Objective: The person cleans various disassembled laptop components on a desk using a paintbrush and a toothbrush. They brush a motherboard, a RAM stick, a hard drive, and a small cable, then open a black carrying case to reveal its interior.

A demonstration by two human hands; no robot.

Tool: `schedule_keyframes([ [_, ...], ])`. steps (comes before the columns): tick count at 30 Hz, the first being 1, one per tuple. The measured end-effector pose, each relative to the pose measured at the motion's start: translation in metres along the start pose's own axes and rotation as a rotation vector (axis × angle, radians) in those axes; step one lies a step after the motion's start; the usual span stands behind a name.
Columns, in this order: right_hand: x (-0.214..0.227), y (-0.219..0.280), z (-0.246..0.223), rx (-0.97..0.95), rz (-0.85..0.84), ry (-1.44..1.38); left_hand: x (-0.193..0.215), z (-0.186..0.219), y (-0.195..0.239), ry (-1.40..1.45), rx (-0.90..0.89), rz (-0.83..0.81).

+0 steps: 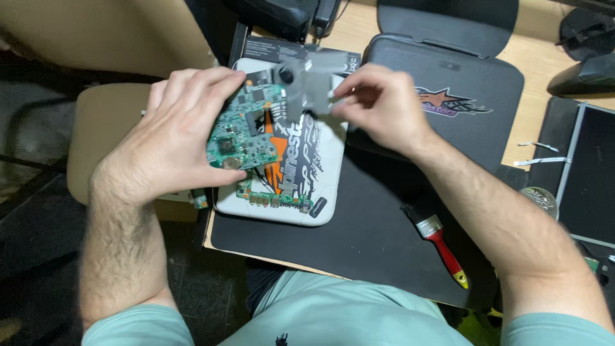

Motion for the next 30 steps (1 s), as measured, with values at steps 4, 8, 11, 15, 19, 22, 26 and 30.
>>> schedule_keyframes([
  [4,0.028,0.010,0.003,-0.075,0.205,-0.118,0.000,0.014,-0.010,-0.042,-0.020,0.016],
  [8,0.062,0.027,-0.003,-0.005,0.374,-0.096,-0.012,0.027,-0.046,0.002,-0.111,-0.024],
  [11,0.069,0.042,-0.008,-0.002,0.420,-0.113,-0.029,0.028,-0.077,0.010,-0.145,-0.066],
  [15,0.058,0.056,0.001,-0.058,0.384,-0.196,-0.049,0.016,-0.102,-0.004,-0.116,-0.131],
  [19,0.042,0.060,-0.009,-0.072,0.293,-0.226,-0.057,0.001,-0.099,0.085,-0.078,-0.131],
  [22,0.024,0.055,-0.002,-0.125,0.232,-0.220,-0.060,-0.009,-0.087,0.201,0.102,-0.223],
  [26,0.003,0.043,0.007,-0.113,0.153,-0.161,-0.053,-0.009,-0.074,0.326,-0.013,-0.098],
  [30,-0.016,0.029,0.005,-0.129,0.087,-0.136,-0.052,-0.018,-0.059,0.327,0.056,-0.049],
])
Point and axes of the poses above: each hand's wrist, its own y-axis away from the middle knuckle, its own x-axis out of the back of the hand, z = x × y, the point moved 3 cm from there along -y, towards the middle knuckle, and after that the axes turned 3 degrees about -y, right-handed, at the moved point
